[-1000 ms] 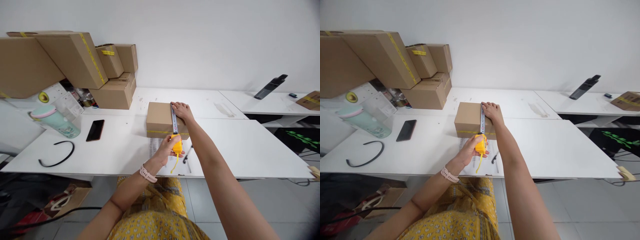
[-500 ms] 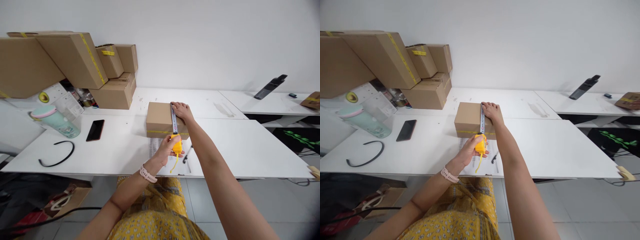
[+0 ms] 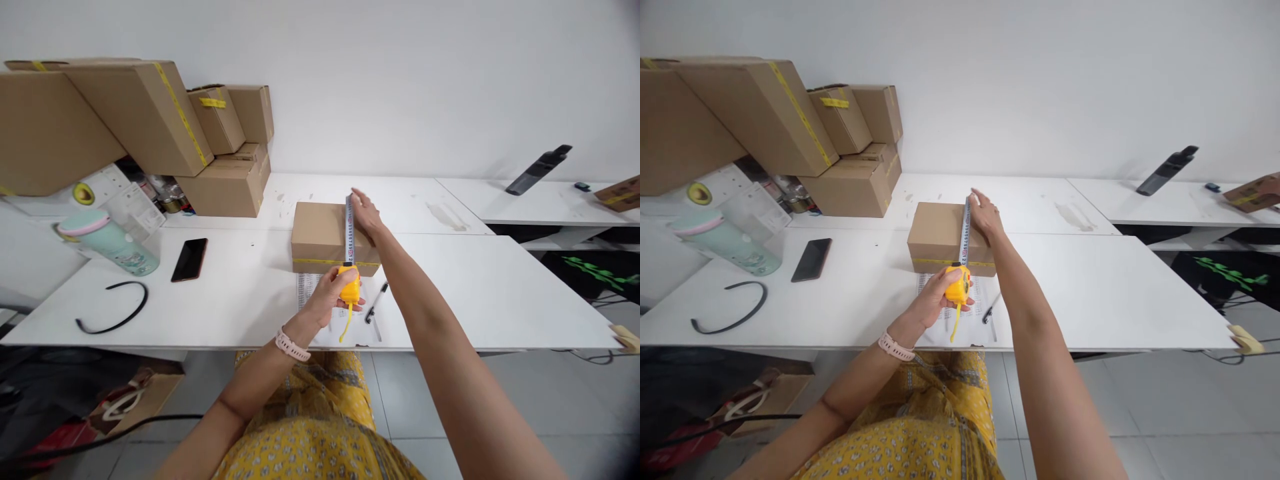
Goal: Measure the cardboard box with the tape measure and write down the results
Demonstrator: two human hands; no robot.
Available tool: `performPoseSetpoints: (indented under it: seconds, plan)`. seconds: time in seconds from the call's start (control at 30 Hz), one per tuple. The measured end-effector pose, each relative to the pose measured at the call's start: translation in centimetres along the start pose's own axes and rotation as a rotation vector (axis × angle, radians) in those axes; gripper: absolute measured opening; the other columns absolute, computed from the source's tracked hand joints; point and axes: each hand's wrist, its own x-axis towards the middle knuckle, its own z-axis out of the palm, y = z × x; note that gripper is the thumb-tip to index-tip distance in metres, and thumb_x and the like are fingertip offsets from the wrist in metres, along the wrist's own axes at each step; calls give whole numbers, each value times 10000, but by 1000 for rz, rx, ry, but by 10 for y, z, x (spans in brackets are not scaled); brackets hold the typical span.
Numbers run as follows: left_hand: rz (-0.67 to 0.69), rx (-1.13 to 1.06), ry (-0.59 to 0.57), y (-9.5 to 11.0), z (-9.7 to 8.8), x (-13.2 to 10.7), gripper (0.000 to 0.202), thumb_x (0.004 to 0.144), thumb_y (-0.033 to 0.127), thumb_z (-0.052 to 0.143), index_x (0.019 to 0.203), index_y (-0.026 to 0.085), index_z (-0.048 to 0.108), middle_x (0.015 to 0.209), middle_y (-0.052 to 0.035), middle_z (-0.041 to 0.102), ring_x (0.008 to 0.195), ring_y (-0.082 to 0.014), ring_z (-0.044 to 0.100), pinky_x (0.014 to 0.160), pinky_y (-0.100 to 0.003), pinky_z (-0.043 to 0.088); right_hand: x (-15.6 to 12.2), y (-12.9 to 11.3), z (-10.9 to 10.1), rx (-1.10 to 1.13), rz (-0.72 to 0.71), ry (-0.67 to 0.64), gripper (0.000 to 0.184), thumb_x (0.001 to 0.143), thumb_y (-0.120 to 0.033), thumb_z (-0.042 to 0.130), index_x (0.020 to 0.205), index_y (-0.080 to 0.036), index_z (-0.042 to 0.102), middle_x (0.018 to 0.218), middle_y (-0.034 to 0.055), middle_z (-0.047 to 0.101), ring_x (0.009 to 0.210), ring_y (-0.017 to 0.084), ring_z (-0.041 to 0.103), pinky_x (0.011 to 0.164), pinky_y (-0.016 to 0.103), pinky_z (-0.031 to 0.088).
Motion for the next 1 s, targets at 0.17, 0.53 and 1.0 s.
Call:
performPoseSetpoints:
  seconds: [0.17,0.53,1.0]
  plan:
    - [379,110,240,2,-50,-5,634,698,518,849,1184,219,574,986,-23,673,714,-159,699,607,-270,588,-39,40,-40,477,257,417,538,962,-541,408,1339,-211,603,1382,141,657,1245,226,617,1077,405,475]
    - [380,97,263,33,-115,19,548,682,543,782,1042,188,572,992,-28,657,611,-134,683,550,-283,583,-118,22,-44,368,197,37,704,885,-758,500,1431,-321,579,1491,66,604,1316,292,577,1087,478,477]
    - [544,110,245,67,-86,5,564,694,513,811,1106,204,583,1169,-71,678,601,-119,682,491,-268,571,-57,-27,-48,-434,-76,158,470,1047,-454,256,1092,-205,652,1318,188,634,1251,357,513,1036,529,415]
